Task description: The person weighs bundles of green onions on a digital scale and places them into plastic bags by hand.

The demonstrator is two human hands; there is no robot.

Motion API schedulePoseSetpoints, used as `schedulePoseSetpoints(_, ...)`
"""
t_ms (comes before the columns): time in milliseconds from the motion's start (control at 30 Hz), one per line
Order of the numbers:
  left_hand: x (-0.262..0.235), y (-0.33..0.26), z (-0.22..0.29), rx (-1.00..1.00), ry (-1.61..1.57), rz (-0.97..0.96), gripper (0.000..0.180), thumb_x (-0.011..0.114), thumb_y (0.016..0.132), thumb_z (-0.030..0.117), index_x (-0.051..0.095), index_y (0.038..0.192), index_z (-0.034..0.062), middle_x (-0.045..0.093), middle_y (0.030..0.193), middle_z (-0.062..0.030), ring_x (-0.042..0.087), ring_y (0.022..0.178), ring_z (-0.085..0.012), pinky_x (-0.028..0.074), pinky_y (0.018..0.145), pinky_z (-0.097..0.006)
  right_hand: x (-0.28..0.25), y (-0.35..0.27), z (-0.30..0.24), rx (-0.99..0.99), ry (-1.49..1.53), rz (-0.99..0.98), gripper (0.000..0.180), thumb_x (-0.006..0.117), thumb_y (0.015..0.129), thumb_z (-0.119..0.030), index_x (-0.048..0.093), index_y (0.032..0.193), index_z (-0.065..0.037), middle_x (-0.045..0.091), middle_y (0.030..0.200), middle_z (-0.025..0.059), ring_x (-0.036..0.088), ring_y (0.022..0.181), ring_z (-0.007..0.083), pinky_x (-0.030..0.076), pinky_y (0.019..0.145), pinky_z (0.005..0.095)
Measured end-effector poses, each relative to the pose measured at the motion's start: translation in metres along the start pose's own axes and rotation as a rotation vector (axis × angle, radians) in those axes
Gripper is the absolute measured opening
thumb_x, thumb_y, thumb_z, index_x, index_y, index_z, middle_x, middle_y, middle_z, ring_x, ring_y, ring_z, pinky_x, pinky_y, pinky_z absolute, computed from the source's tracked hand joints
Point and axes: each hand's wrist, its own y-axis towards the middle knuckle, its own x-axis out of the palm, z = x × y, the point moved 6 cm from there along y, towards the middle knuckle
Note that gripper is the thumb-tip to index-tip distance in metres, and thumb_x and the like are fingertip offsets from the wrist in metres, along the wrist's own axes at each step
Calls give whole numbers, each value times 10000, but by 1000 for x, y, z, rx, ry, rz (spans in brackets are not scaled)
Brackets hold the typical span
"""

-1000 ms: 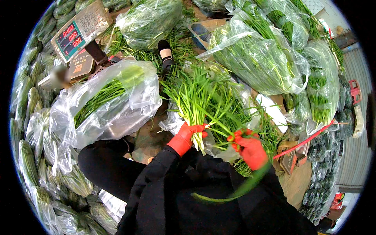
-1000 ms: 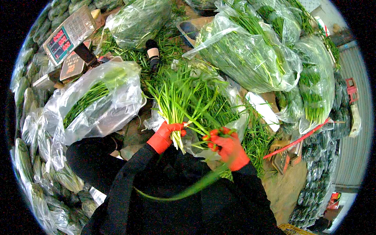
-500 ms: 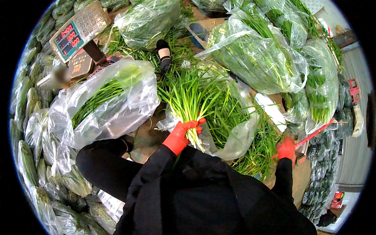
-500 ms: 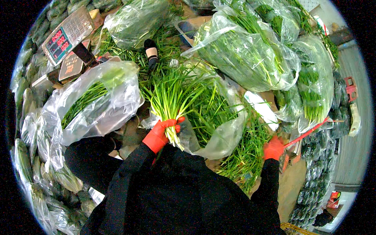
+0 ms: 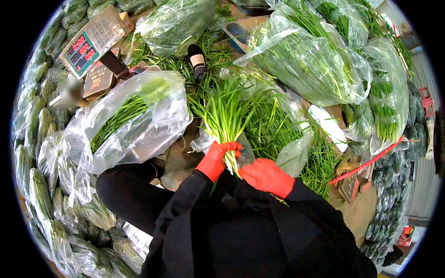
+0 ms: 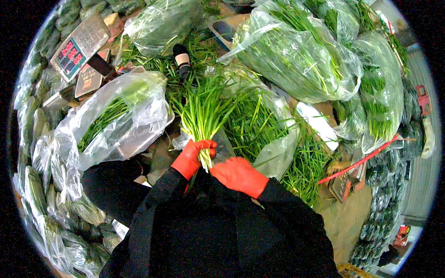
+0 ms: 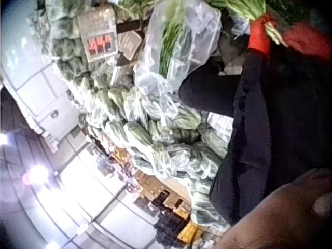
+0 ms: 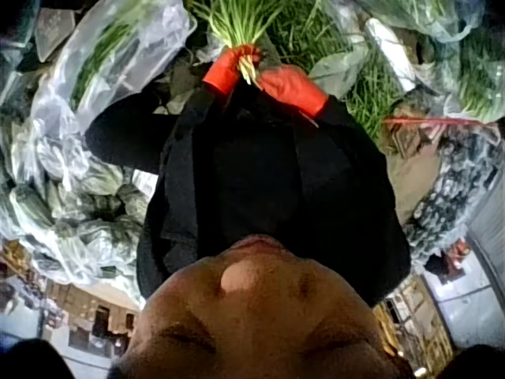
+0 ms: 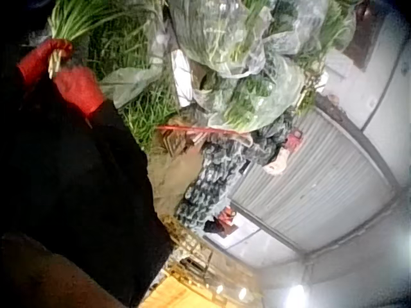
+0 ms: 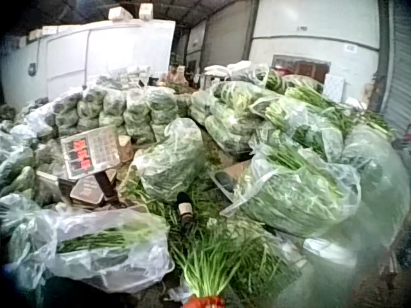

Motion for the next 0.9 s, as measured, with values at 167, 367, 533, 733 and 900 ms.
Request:
schedulePoseSetpoints(167, -4, -11, 39, 166, 24, -3, 265, 611, 693, 97, 586, 926, -29, 628, 789, -124, 602, 612, -225, 501, 584, -333, -95, -115, 131, 549, -489, 231, 138, 546, 758, -148, 622, 856, -88, 605, 745, 131, 588, 737, 324, 464, 624, 423)
schedulePoseSetpoints(367, 24, -23, 54, 305, 74, -122, 321, 623, 688, 135, 570, 959, -27, 605, 787, -110, 590, 675, -210, 485, 642, -312, -114, -117, 149, 677, -419, 373, 442, 621, 752, -198, 540, 1151, -26, 575, 1088, 231, 571, 972, 357, 460, 828, 418)
schedulePoseSetpoints(533, 3, -21, 43, 214, 89, 1, 309, 638, 692, 183, 578, 922, -15, 603, 760, -86, 582, 678, -180, 470, 633, -290, -20, -36, 222, 852, -23, 340, 563, 560, 796, -447, 564, 1117, 15, 597, 1043, 236, 570, 979, 365, 444, 851, 398)
schedulePoseSetpoints(733, -21, -18, 26, 156, -99, 75, 408, 642, 699, 76, 525, 1079, -15, 612, 842, -137, 615, 682, -233, 521, 639, -332, 32, -9, 327, 1304, -129, 269, 814, 476, 713, -703, 565, 1063, 26, 608, 992, 251, 565, 978, 377, 434, 847, 428)
schedulePoseSetpoints(900, -40, -19, 18, 65, -140, 118, 401, 665, 701, 125, 539, 1061, -2, 615, 855, -116, 616, 713, -224, 513, 648, -335, 63, 70, 290, 972, -269, 394, 392, 644, 720, -313, 574, 1038, -95, 619, 794, 185, 590, 732, 367, 455, 653, 472)
